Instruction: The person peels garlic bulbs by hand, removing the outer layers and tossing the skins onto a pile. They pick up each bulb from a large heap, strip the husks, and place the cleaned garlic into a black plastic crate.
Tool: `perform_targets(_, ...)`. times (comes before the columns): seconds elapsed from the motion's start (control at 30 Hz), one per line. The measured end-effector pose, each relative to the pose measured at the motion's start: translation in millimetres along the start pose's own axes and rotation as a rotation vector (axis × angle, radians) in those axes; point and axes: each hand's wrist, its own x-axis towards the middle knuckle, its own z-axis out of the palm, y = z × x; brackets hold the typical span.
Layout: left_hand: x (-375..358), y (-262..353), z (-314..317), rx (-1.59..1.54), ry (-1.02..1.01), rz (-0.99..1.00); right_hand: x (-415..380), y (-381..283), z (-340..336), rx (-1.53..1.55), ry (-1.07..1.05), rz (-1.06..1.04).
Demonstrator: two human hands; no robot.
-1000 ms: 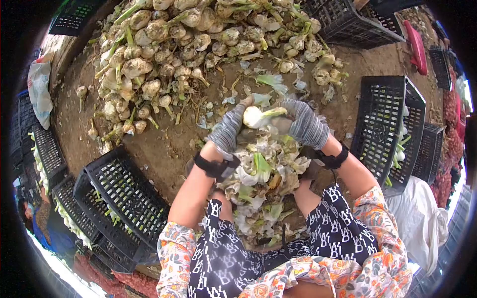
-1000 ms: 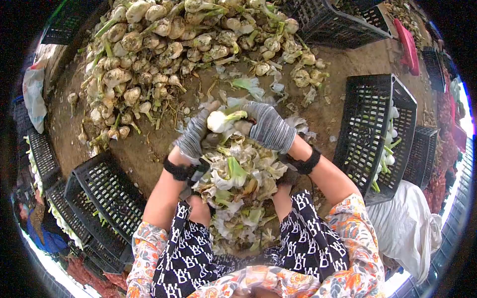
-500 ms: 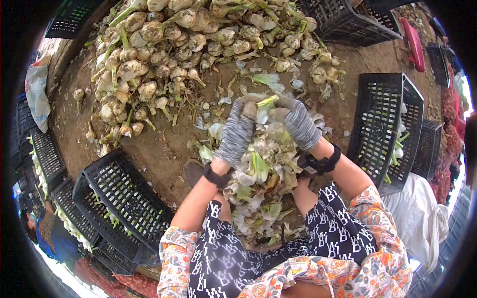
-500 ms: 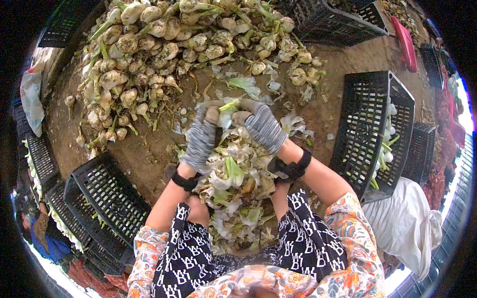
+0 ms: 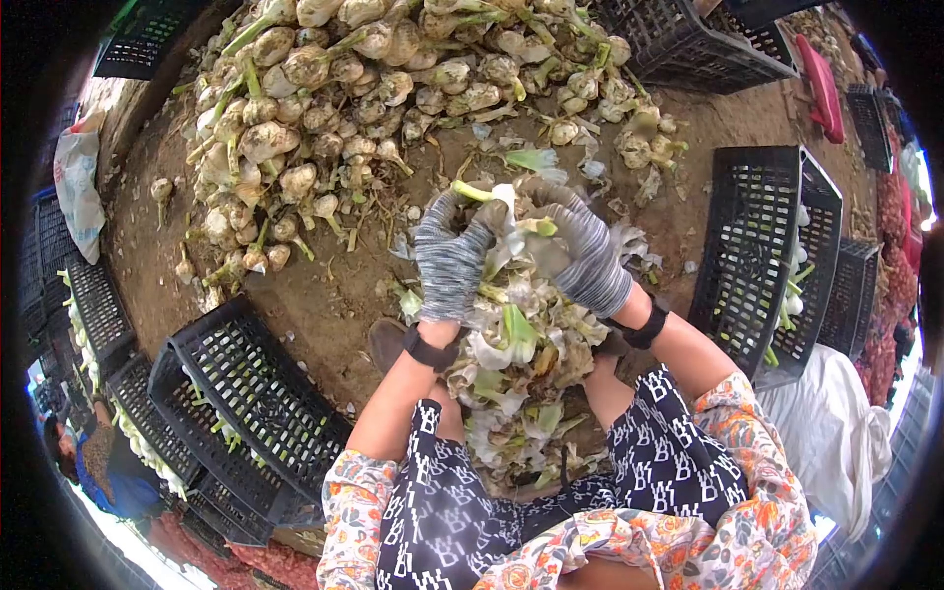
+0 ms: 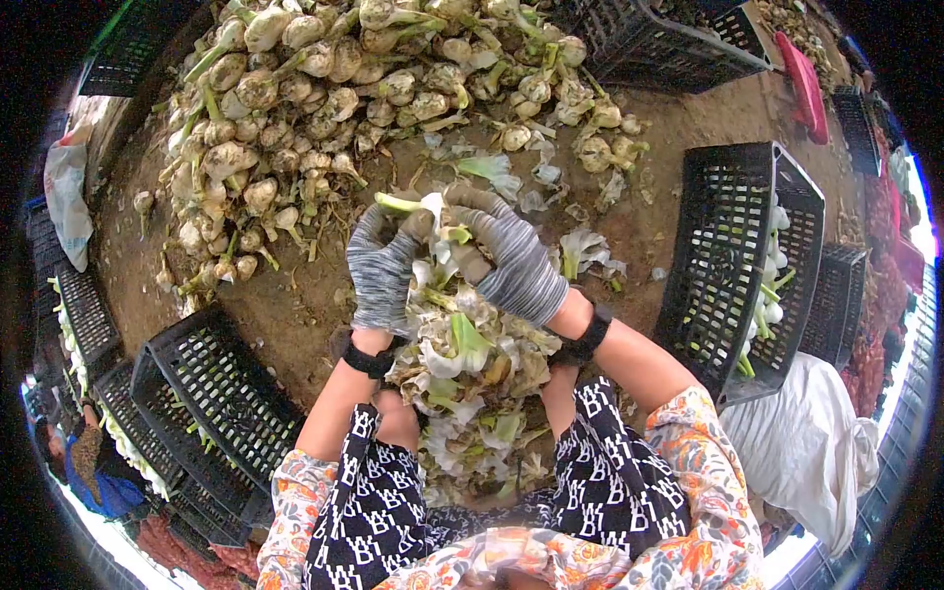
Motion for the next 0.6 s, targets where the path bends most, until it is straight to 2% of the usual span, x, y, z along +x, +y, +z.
perform_targets(0.07, 1.0, 2.9, 0.9, -0.022, -0.022, -0.052, -2.6, 2.7, -1.2, 0.041, -0.042, 0.015)
perform_targets(0.1, 2.4, 0.1, 1.4, -0.013, -0.030, 0.037, -2.9, 2.9, -2.6, 0.073, -0.054, 0.035)
perform_targets(0.13, 3.3, -1.3, -0.1, -0.008, -0.036, 0.043, -3.4, 3.3, -3.9, 0.106, -0.065, 0.054)
perform_targets(0.23, 4.0, -1.5, -5.8, -0.057, -0.074, 0.064, -3.1, 14.7, -6.1, 1.010, 0.107, 0.615)
perform_targets(0.33, 1.5, 9.6, -14.7, -0.186, -0.293, 0.019, 5.5, 25.6, -23.2, 1.695, -0.026, 1.024)
perform_targets(0.37, 3.7, -2.2, -21.4, -0.320, -0.335, -0.050, -11.0, 56.6, -14.0, 2.020, -0.136, 0.974)
perform_targets(0.47, 4.1, -4.1, -12.6, -1.027, -0.363, -0.377, -5.3, 28.5, -13.8, 1.930, -0.131, 1.150)
perform_targets(0.5, 10.5, -15.3, -19.0, -1.101, -0.370, -0.456, -8.2, 7.5, -17.7, 1.746, -0.030, 1.339)
perform_targets(0.53, 9.1, -14.8, -17.7, -1.153, -0.322, -0.470, -3.9, -20.2, -17.6, 1.455, -0.105, 1.218)
perform_targets(0.57, 10.9, -18.7, -19.8, -1.165, -0.295, -0.522, -12.5, -12.7, -23.2, 1.270, -0.464, 0.991)
perform_targets(0.6, 12.0, -23.2, -21.4, -1.177, -0.266, -0.575, -12.9, -14.2, -29.2, 1.179, -0.760, 0.923)
